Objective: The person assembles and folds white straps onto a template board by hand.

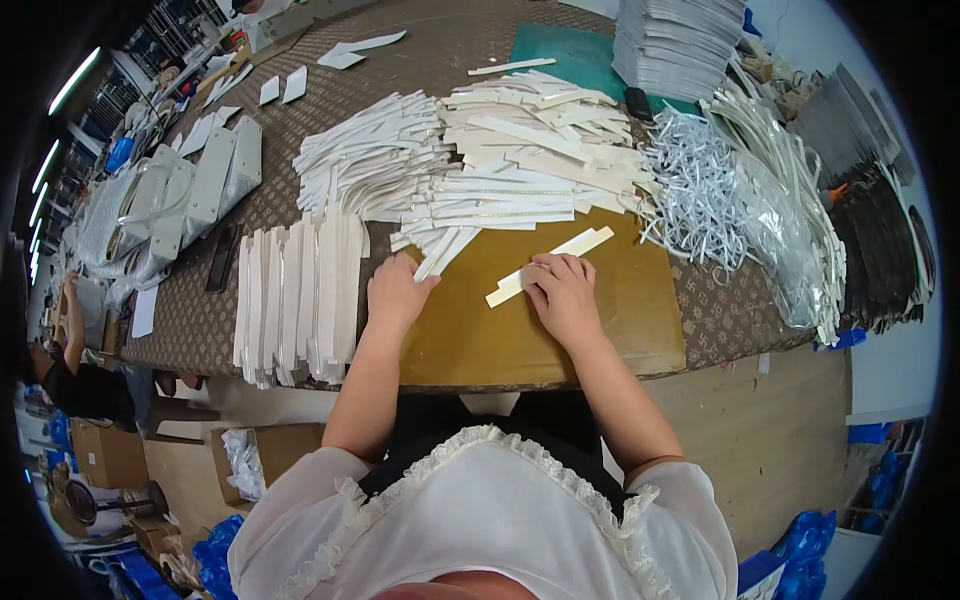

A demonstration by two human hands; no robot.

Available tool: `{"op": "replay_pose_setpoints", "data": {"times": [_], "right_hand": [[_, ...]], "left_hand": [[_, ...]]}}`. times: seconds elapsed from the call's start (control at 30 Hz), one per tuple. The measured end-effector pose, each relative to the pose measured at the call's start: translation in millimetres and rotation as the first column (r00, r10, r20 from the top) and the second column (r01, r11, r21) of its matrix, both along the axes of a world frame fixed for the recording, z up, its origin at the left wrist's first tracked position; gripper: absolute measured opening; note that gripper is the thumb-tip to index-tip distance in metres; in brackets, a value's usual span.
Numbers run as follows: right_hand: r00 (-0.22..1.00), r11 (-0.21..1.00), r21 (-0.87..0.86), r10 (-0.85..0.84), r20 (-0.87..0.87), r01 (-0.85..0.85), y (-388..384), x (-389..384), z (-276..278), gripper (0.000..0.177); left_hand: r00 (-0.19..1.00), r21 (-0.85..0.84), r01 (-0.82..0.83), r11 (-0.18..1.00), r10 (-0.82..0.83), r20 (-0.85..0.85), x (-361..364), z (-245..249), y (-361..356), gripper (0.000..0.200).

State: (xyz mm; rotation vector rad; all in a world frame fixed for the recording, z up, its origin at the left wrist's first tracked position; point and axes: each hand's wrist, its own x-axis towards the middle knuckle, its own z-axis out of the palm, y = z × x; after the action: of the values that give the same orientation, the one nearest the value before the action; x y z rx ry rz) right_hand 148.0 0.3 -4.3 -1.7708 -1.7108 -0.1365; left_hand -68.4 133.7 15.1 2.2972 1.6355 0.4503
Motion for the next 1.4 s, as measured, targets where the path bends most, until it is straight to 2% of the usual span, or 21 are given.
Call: {"op": "replay_pose_setpoints", "data": {"times": [0.13,0.23,0.3,0.37,0.43,0.53,0.57,0.63,0.67,0.7,0.77,0.8,0.87,0.9,0.97,1.0,1.03,1.07,1.13,1.3,1.4], "right_hand": [[0.997,0.997,-0.043,-0.066,0.024,0.067,6.4,-3.0,0.2,0.034],[0.999,0.998,0.063,-0.027,-0.031,0.029,6.1,-21.2,22.2,0.040],[0.998,0.994,0.108,-0.005,-0.058,0.011,8.6,-34.9,41.1,0.043],[0.958,0.966,0.149,0.236,-0.163,-0.213,15.2,-49.9,60.0,0.047],[0.909,0.929,0.179,0.357,-0.214,-0.322,17.2,-56.7,76.0,0.050],[0.678,0.779,0.037,0.567,-0.469,-0.626,17.1,-62.5,97.2,0.045],[0.676,0.779,0.038,0.567,-0.471,-0.626,15.5,-61.1,104.4,0.045],[0.528,0.699,-0.029,0.511,-0.678,-0.714,7.7,-48.3,116.6,0.039],[0.446,0.649,-0.054,0.457,-0.770,-0.759,4.4,-41.3,117.3,0.037],[0.441,0.644,-0.061,0.448,-0.778,-0.762,1.4,-34.3,114.2,0.037],[0.469,0.744,-0.081,0.328,-0.820,-0.663,-7.1,-18.8,103.9,0.029],[0.462,0.740,-0.094,0.311,-0.831,-0.666,-12.0,-10.5,98.1,0.029],[0.594,0.859,-0.269,0.049,-0.803,-0.435,-23.0,5.7,85.6,0.023],[0.589,0.857,-0.285,0.027,-0.808,-0.430,-27.5,12.4,79.1,0.023],[0.931,0.959,-0.156,0.177,-0.319,-0.235,-36.3,25.2,64.8,0.020],[0.985,0.984,-0.049,0.174,-0.006,-0.174,-42.1,28.0,57.6,0.019],[0.987,0.986,-0.061,0.157,-0.011,-0.158,-49.7,27.9,50.1,0.019],[0.991,0.989,-0.072,0.133,0.022,-0.131,-57.6,27.5,42.6,0.018],[0.991,0.993,-0.080,0.096,0.096,-0.088,-68.7,27.7,31.5,0.017],[0.997,0.993,-0.096,0.071,-0.014,-0.072,-76.8,30.3,22.6,0.015],[0.999,0.999,0.015,0.036,-0.038,-0.035,-49.0,28.7,32.9,0.018]], "left_hand": [[0.977,0.019,0.122,0.992,-0.123,0.174,-17.1,-8.5,-1.4,0.023],[0.896,0.204,0.133,0.970,-0.205,0.393,-20.5,30.2,-19.9,0.017],[0.857,0.205,0.198,0.959,-0.271,0.438,-22.4,53.6,-34.0,0.016],[0.763,0.196,0.328,0.924,-0.382,0.521,-27.3,73.9,-50.1,0.014],[0.724,0.191,0.364,0.911,-0.406,0.557,-36.9,94.1,-62.7,0.014],[0.636,0.188,0.440,0.878,-0.453,0.625,-53.7,104.6,-69.9,0.014],[0.567,0.146,0.422,0.895,-0.386,0.728,-60.8,102.8,-69.1,0.014],[0.401,0.050,0.396,0.917,-0.221,0.889,-71.2,96.7,-67.9,0.013],[0.404,0.040,0.392,0.919,-0.211,0.890,-72.1,92.5,-66.7,0.013],[0.376,-0.070,0.388,0.919,-0.088,0.923,-70.8,87.0,-63.2,0.012],[0.317,-0.298,0.385,0.873,0.178,0.931,-66.6,70.6,-55.8,0.011],[0.323,-0.321,0.379,0.868,0.201,0.925,-62.8,57.8,-52.5,0.011],[0.332,-0.385,0.479,0.789,0.243,0.912,-51.0,29.2,-48.3,0.008],[0.340,-0.405,0.483,0.777,0.260,0.904,-45.4,18.8,-49.2,0.008],[0.489,-0.201,0.439,0.876,-0.045,0.871,-32.8,2.0,-52.4,0.009],[0.553,-0.081,0.438,0.895,-0.197,0.810,-28.9,-3.8,-54.7,0.010],[0.552,-0.094,0.452,0.887,-0.195,0.811,-28.1,-7.0,-56.8,0.010],[0.606,0.081,0.494,0.866,-0.409,0.683,-28.9,-9.4,-57.0,0.011],[0.639,0.395,0.603,0.693,-0.716,0.282,-30.2,-12.1,-53.8,0.014],[0.614,0.400,0.605,0.688,-0.724,0.315,-33.7,-18.9,-54.9,0.019],[0.670,0.278,0.473,0.836,-0.546,0.503,-20.2,-12.5,-51.1,0.018]]}}
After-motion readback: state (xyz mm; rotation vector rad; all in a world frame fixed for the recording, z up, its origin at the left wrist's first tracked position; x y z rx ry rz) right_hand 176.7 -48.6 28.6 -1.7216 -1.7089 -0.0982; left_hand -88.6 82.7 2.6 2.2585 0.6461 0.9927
